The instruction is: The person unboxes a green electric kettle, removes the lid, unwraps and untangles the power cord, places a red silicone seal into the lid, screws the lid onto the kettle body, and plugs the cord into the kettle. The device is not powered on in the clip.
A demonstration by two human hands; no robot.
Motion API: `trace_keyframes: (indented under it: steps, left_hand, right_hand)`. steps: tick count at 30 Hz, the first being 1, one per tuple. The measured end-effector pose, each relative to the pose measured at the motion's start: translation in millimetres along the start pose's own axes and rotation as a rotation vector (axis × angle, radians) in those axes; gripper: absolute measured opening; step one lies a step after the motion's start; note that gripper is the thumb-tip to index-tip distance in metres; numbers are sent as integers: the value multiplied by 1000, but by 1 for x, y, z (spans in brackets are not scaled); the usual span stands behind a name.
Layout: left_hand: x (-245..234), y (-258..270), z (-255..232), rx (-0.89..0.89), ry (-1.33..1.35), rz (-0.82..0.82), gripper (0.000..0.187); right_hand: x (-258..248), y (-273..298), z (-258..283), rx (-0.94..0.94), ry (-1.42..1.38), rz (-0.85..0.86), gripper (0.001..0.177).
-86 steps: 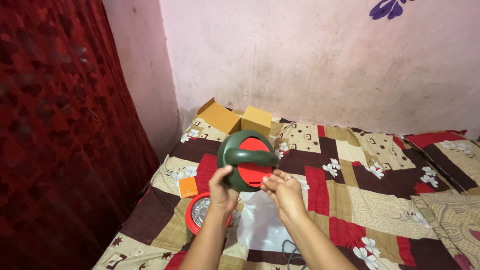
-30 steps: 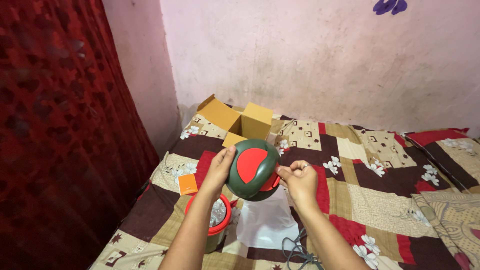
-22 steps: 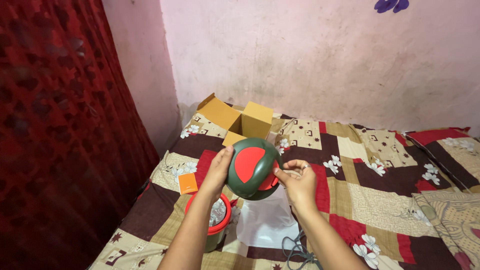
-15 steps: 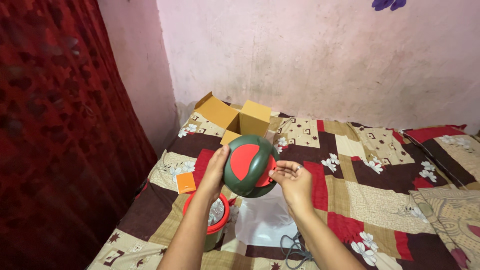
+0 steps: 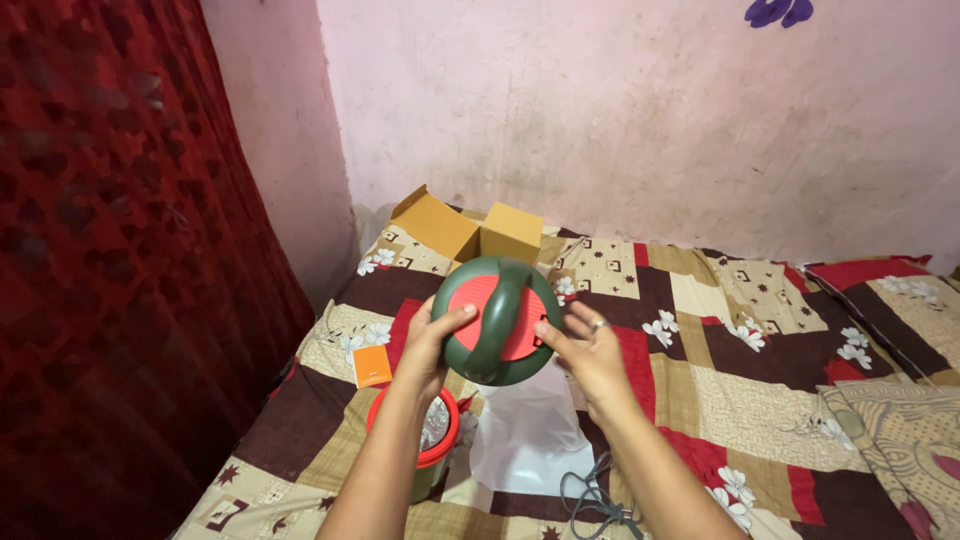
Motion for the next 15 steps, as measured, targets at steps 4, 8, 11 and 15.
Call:
trace_keyframes:
  steps: [4,8,11,15]
  left_hand:
    - [-4,3,18,-80,119,-4,43]
    - [-11,0,39,-155,296,-22,38]
    - [-19,-3,51,-184,340,-34,34]
    - [-23,-4,61,-220,370,-42,32]
  right_hand:
    - [33,20,6,56,-223,313,53]
    - [40,30,22,-30,-182,312,47]
    - [42,29,27,-55,-174,285,43]
    - [39,26,29,-99,-186,249,39]
Point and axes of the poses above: each hand's wrist, its own y-axis away from the middle knuckle, its own x-axis out of the palm, z = x × y, the point moved 10 cm from there along -y, towards the middle knuckle, and after that the axes turned 8 degrees about x, right-handed, at the moved point
